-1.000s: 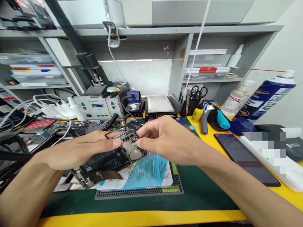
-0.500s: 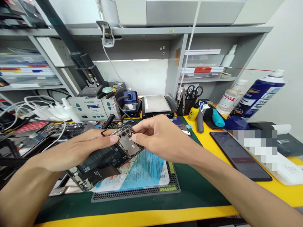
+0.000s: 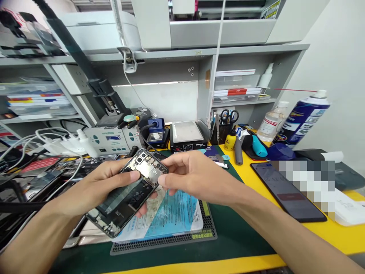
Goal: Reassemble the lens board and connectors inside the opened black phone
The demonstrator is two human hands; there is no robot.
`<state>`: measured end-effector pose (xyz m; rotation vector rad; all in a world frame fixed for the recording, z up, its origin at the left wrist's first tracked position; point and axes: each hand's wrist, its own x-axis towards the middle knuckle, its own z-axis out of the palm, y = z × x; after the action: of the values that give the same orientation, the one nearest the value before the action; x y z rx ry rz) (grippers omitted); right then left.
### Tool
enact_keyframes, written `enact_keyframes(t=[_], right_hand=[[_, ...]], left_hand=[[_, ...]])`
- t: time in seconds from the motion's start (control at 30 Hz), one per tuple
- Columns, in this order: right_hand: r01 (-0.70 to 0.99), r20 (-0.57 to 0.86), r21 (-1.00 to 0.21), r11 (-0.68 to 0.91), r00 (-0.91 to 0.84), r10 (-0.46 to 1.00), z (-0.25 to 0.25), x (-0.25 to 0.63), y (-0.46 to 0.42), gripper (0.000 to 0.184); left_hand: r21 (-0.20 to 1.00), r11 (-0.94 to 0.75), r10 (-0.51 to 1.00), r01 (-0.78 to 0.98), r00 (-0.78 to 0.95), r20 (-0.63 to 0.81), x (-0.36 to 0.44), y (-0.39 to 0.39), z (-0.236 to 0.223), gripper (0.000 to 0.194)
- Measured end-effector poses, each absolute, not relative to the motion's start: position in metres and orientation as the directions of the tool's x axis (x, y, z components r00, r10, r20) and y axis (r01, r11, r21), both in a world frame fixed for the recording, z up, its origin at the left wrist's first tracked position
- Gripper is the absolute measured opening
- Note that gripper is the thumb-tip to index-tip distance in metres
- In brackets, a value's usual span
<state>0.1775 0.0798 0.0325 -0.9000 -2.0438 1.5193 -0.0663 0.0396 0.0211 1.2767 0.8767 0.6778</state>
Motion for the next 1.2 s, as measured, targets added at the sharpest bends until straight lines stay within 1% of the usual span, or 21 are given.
enact_keyframes(t=[0.07, 0.23, 0.33, 0.53, 0.6, 0.67, 0.77, 0.93, 1.03, 1.13, 1.2], right_hand=[[0.238, -0.02, -0.951, 0.196, -0.683, 0.73, 0.031, 0.177, 0.078, 0.011], [0.161, 0.023, -0.974, 0.159, -0.63, 0.777, 0.022, 0.172, 0.077, 0.006], [0.145, 0.045, -0.977, 0.159, -0.583, 0.811, 0.019, 0.173, 0.077, 0.008], [0.014, 0.058, -0.997, 0.078, -0.555, 0.83, 0.019, 0.172, 0.074, 0.008], [0.002, 0.059, -0.998, 0.071, -0.527, 0.848, 0.019, 0.17, 0.073, 0.014], [-0.005, 0.062, -0.998, 0.069, -0.499, 0.864, 0.018, 0.168, 0.071, 0.017], [-0.038, 0.041, -0.999, 0.026, -0.503, 0.864, 0.017, 0.165, 0.068, 0.018], [-0.109, -0.002, -0.991, -0.071, -0.535, 0.845, 0.015, 0.163, 0.065, 0.016], [-0.143, -0.04, -0.98, -0.141, -0.547, 0.836, 0.016, 0.162, 0.066, 0.014], [-0.151, -0.045, -0.978, -0.142, -0.514, 0.857, 0.018, 0.161, 0.068, 0.013], [-0.146, -0.058, -0.978, -0.15, -0.499, 0.865, 0.019, 0.16, 0.069, 0.014]], left_hand=[[0.984, 0.171, 0.843, 0.043, 0.511, -0.169, -0.066, 0.04, 0.02, 0.025], [0.986, 0.162, 0.863, 0.036, 0.48, -0.16, -0.059, 0.038, 0.016, 0.028], [0.985, 0.174, 0.878, 0.0, 0.453, -0.155, -0.05, 0.036, 0.013, 0.034], [0.988, 0.155, 0.921, -0.001, 0.363, -0.144, -0.034, 0.033, 0.001, 0.048], [0.989, 0.146, 0.925, -0.018, 0.356, -0.13, -0.031, 0.031, -0.004, 0.049], [0.99, 0.134, 0.924, -0.05, 0.367, -0.107, -0.029, 0.03, -0.007, 0.045], [0.994, 0.098, 0.929, -0.041, 0.363, -0.076, -0.027, 0.027, -0.011, 0.041], [0.994, 0.084, 0.939, 0.071, 0.33, -0.103, -0.024, 0.024, -0.014, 0.05], [0.996, 0.081, 0.937, 0.029, 0.339, -0.086, -0.022, 0.022, -0.015, 0.052], [0.998, 0.06, 0.942, 0.008, 0.331, -0.06, -0.018, 0.02, -0.014, 0.052], [0.999, 0.052, 0.954, -0.012, 0.297, -0.046, -0.014, 0.018, -0.012, 0.047]])
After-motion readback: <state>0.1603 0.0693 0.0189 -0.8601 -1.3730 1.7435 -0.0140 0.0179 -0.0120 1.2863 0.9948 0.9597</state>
